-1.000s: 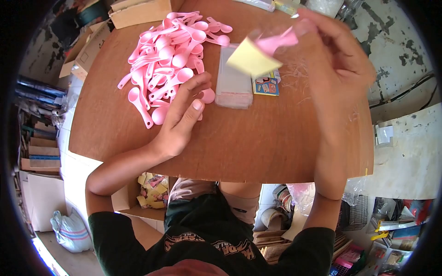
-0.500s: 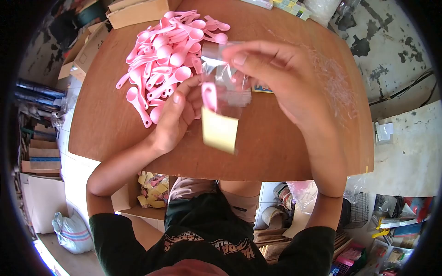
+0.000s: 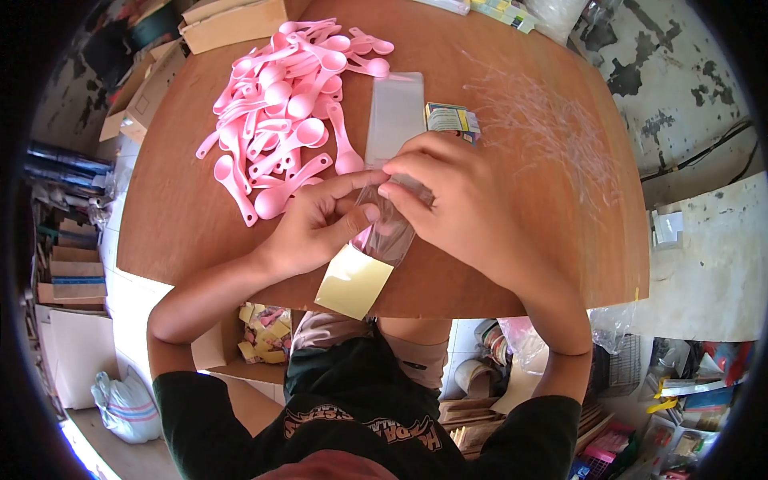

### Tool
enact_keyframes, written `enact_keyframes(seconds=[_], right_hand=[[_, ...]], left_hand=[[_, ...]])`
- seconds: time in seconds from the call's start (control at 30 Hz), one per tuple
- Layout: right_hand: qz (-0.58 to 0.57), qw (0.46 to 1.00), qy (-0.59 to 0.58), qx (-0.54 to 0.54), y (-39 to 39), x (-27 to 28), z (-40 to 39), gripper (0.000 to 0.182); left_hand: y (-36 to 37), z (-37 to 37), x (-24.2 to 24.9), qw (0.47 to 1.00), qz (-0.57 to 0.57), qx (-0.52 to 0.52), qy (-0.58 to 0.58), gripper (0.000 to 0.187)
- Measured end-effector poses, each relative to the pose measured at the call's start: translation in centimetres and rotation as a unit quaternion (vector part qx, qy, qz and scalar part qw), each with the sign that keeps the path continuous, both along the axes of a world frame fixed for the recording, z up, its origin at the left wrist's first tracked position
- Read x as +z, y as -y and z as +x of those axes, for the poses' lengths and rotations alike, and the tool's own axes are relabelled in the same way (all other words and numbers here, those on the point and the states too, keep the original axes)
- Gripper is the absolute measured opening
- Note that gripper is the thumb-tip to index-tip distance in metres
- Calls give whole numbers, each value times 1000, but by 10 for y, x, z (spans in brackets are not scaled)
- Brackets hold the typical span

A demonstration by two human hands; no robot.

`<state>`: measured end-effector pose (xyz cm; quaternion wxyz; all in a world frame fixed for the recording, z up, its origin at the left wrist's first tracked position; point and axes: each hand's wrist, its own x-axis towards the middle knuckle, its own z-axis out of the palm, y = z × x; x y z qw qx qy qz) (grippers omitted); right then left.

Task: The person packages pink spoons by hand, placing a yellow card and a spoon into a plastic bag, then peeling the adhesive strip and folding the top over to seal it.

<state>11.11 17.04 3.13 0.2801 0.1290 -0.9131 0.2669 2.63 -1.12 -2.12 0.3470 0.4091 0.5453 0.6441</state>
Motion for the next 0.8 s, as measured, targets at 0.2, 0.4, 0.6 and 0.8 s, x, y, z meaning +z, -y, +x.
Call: enact_keyframes(seconds=[0.2, 0.4, 0.6, 0.8], right_hand=[[162, 985, -30, -46, 7, -1, 5, 10], [265, 960, 23, -86, 17, 2, 8, 12], [85, 993, 70, -43, 2, -8, -7, 11], [-278, 920, 262, -82, -36, -15, -27, 12]], left_hand=[[-3, 3, -9, 996, 50, 5, -76, 46], [-2, 4, -6, 988, -16, 11, -155, 37], [-3, 2, -11, 983, 5, 9, -181, 39], [1, 1, -4, 993, 1, -5, -121, 49]])
